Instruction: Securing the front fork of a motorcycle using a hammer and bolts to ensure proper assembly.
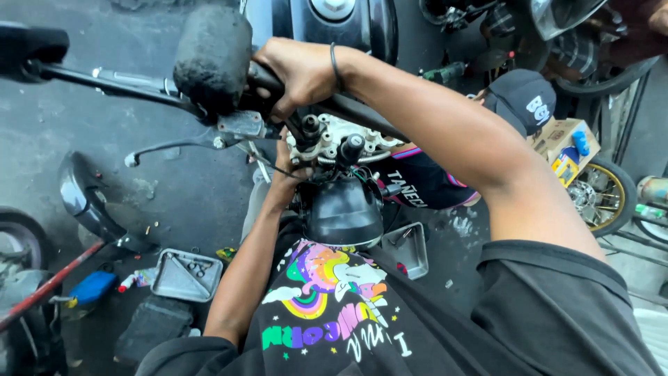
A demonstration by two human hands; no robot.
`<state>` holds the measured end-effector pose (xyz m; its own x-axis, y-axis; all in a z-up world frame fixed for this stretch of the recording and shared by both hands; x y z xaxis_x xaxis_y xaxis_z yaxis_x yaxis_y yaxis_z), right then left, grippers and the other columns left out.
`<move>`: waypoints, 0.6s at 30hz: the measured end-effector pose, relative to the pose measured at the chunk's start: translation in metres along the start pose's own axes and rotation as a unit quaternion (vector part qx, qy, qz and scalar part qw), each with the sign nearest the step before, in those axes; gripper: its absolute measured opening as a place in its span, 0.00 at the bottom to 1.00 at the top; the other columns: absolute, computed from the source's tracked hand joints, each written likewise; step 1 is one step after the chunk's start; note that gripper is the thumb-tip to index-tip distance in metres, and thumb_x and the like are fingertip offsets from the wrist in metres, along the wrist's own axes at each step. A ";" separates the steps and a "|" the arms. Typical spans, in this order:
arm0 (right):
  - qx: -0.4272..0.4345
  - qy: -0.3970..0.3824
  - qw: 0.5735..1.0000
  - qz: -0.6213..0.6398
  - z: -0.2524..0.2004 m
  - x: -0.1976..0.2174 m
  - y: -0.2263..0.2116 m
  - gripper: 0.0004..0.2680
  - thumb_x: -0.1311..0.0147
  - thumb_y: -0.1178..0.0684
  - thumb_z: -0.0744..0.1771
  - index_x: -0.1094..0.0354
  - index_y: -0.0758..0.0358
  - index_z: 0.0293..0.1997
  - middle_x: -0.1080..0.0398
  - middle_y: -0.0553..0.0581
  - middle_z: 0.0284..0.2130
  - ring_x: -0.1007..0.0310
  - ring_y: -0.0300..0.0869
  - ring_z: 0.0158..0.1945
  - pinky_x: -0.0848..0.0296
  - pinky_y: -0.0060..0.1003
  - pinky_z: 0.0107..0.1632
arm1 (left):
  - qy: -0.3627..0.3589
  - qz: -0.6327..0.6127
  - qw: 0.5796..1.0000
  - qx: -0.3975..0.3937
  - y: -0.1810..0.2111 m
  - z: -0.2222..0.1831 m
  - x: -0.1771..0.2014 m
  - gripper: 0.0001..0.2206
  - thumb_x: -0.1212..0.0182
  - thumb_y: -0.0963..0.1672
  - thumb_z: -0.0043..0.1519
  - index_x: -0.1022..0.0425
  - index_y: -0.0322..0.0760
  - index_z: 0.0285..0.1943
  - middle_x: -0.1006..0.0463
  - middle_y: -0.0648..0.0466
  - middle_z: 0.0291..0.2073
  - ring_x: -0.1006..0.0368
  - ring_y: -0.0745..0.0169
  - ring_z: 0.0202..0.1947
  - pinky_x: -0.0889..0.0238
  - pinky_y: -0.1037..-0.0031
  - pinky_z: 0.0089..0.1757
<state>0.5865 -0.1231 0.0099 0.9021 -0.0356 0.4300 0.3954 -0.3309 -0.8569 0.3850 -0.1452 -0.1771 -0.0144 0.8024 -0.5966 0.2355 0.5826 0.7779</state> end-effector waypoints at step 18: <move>0.011 0.019 1.000 -0.012 0.007 0.001 0.001 0.15 0.24 0.50 0.59 0.34 0.53 0.35 0.33 0.46 0.25 0.37 0.38 0.28 0.37 0.38 0.33 | 0.007 0.169 0.968 -0.184 0.098 0.032 -0.032 0.32 0.39 0.62 0.73 0.32 0.40 0.74 0.23 0.48 0.65 0.28 0.53 0.66 0.35 0.60 0.64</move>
<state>0.5888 -0.1168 0.0077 0.8857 -0.0642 0.4599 0.4202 -0.3106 -0.8526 0.4398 -0.1181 -0.0880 -0.0117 0.9558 -0.2939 -0.1334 0.2898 0.9477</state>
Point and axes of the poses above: each hand's wrist, its own z-axis towards the middle knuckle, its own x-axis out of the back of the hand, y = z × x, the point moved 8 cm from there along z, towards the middle knuckle
